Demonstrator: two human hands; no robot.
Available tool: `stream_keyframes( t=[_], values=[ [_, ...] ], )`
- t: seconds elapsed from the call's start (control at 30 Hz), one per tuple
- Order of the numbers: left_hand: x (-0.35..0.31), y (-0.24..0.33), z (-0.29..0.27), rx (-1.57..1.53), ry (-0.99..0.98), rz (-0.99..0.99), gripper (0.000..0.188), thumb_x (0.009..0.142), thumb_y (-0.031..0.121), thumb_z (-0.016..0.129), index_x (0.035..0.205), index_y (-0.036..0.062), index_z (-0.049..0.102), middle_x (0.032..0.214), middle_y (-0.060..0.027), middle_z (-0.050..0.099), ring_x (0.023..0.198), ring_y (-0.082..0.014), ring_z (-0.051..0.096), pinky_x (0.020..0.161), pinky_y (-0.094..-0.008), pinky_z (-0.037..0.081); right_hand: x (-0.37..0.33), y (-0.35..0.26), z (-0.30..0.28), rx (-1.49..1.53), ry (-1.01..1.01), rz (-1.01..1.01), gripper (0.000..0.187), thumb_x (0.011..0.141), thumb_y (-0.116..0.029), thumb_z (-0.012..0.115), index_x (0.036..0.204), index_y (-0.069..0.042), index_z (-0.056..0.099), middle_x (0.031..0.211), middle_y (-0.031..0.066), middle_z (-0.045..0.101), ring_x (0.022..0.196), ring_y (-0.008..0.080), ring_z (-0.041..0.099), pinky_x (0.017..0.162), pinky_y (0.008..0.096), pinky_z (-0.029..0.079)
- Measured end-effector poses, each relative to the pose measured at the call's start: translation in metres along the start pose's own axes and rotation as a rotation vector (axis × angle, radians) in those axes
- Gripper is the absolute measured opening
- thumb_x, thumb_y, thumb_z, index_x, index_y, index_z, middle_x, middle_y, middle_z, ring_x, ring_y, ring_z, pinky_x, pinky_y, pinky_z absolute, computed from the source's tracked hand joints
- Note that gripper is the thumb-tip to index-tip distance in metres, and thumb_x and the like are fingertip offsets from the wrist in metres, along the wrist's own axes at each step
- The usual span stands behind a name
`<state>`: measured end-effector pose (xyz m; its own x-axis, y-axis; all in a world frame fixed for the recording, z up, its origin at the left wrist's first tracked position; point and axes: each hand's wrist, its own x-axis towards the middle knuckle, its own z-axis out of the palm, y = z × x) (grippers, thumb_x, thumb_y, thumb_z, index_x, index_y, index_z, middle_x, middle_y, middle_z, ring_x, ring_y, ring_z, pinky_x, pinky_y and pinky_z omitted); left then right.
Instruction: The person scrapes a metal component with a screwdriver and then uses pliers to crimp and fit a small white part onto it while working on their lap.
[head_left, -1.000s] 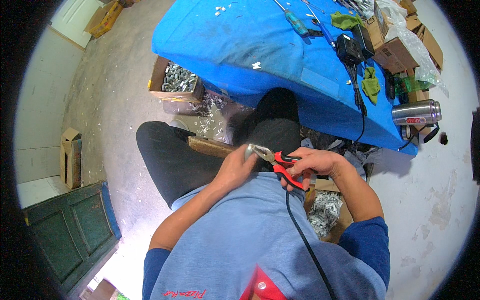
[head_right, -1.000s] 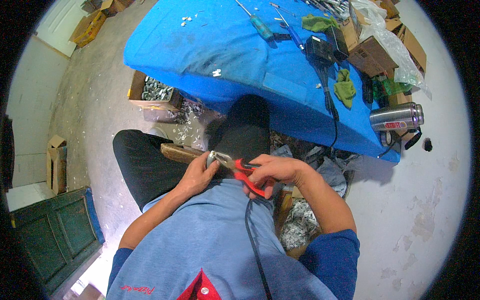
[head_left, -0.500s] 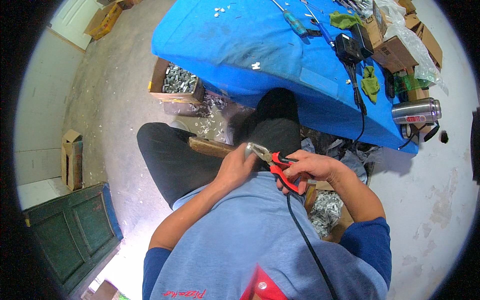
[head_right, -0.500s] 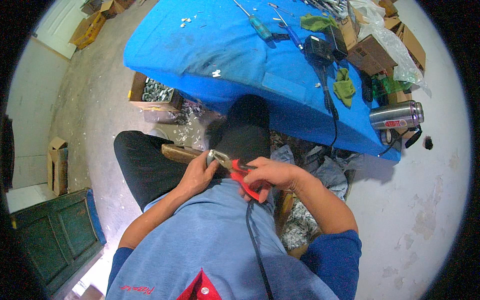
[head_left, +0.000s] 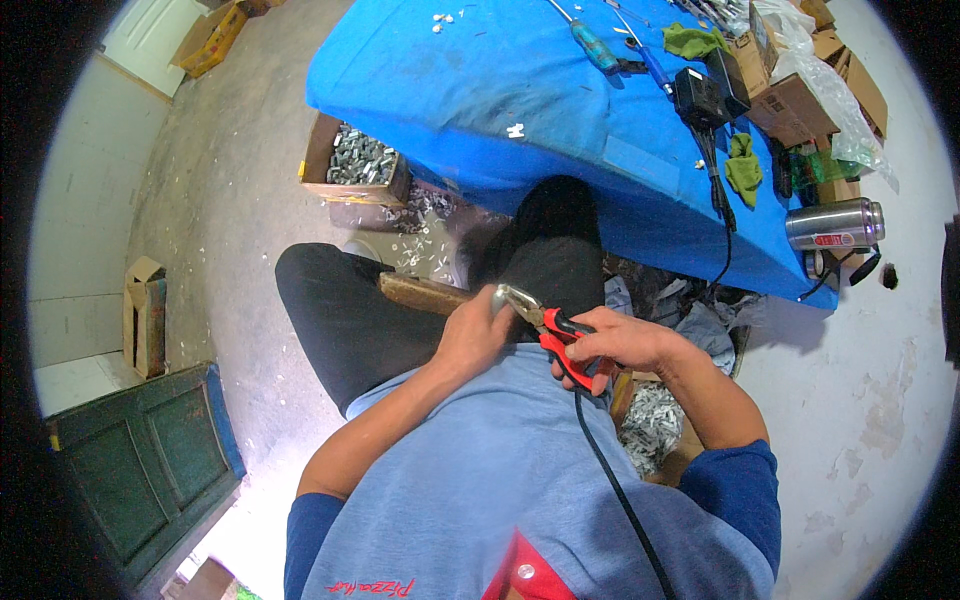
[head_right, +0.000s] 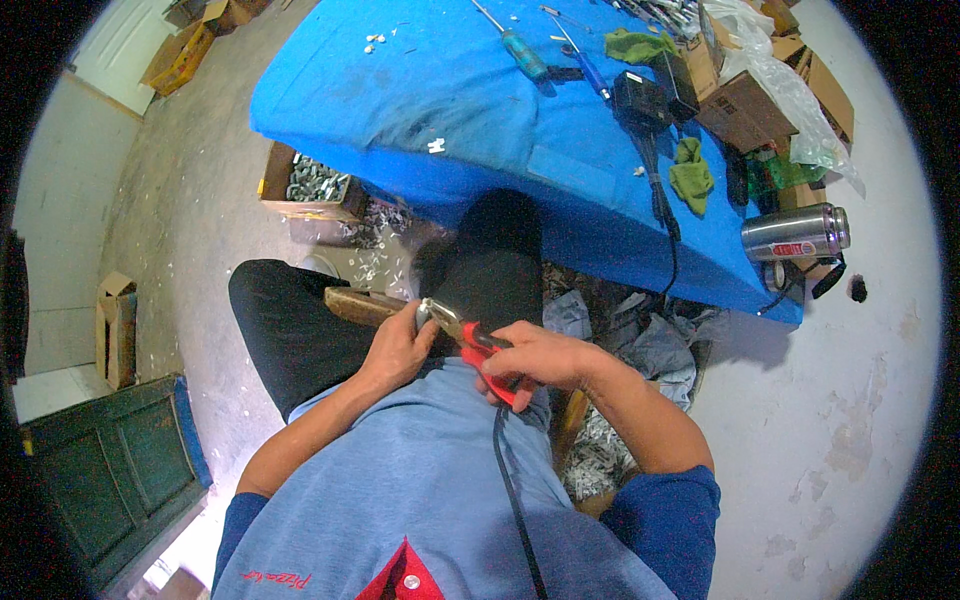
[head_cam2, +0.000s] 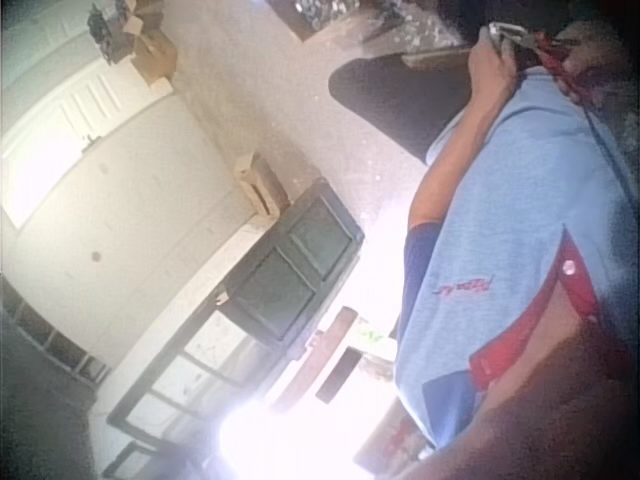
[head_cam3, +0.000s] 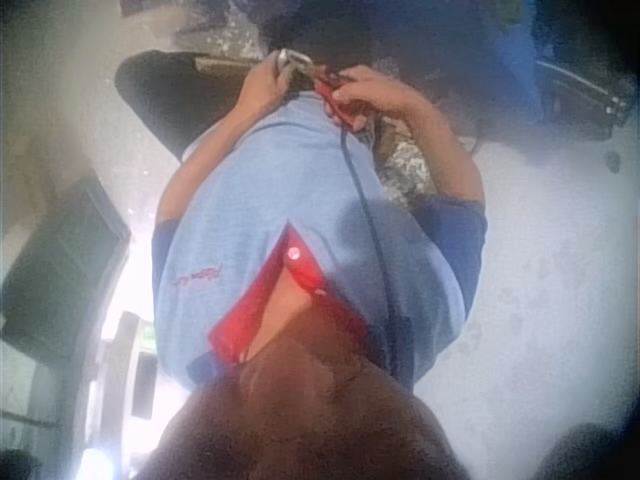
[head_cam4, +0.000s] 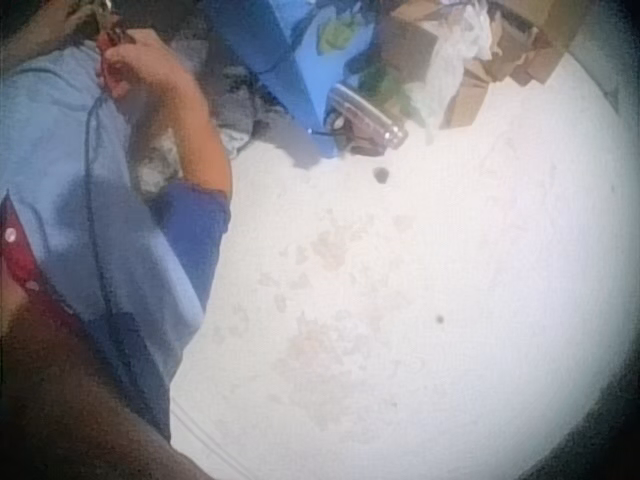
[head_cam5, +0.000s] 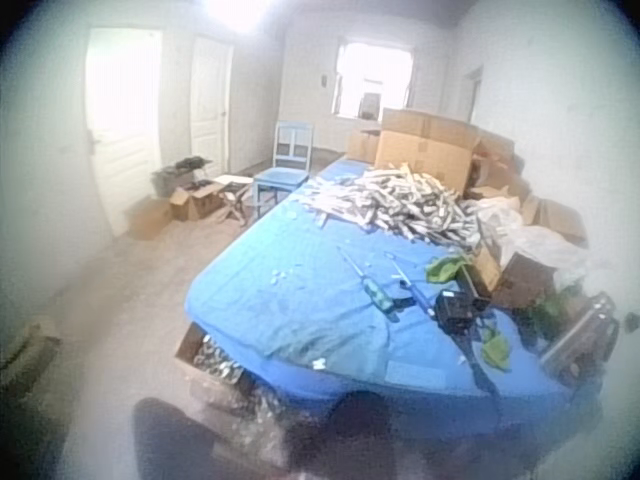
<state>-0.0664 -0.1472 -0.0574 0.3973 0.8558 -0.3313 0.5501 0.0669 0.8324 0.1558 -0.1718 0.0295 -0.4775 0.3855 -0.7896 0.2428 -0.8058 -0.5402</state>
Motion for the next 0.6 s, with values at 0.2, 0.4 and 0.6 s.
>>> stream_keyframes(
  t=[0.2,0.4,0.6],
  values=[
    [0.000,0.001,0.002,0.096,0.049,0.040,0.025,0.090,0.021,0.058,0.098,-0.0020,0.052,0.083,-0.0295,0.060,0.083,-0.0483,0.058,0.069,-0.0522,0.045,0.000,-0.001,-0.002,0.035,-0.016,0.029,0.033,0.085,-0.021,0.059,0.108,0.002,0.057,0.096,0.0125,0.068,0.081,0.0179,0.068,0.055,0.0274,0.057],
    [0.001,-0.002,0.004,0.183,0.059,0.051,0.024,0.090,0.021,0.058,0.096,-0.0007,0.051,0.079,-0.0279,0.060,0.079,-0.0475,0.059,0.067,-0.0534,0.046,0.001,-0.003,-0.003,0.060,-0.023,0.031,0.033,0.085,-0.023,0.060,0.106,0.003,0.058,0.095,0.0139,0.068,0.080,0.0197,0.069,0.054,0.0292,0.057],
    [0.002,-0.002,0.006,0.274,0.067,0.095,0.023,0.089,0.020,0.059,0.096,-0.0003,0.049,0.074,-0.0263,0.060,0.072,-0.0462,0.060,0.063,-0.0537,0.046,0.000,-0.010,-0.006,0.136,-0.048,0.044,0.032,0.084,-0.022,0.060,0.102,0.004,0.058,0.092,0.0154,0.069,0.078,0.0210,0.070,0.049,0.0294,0.057]
  ],
)
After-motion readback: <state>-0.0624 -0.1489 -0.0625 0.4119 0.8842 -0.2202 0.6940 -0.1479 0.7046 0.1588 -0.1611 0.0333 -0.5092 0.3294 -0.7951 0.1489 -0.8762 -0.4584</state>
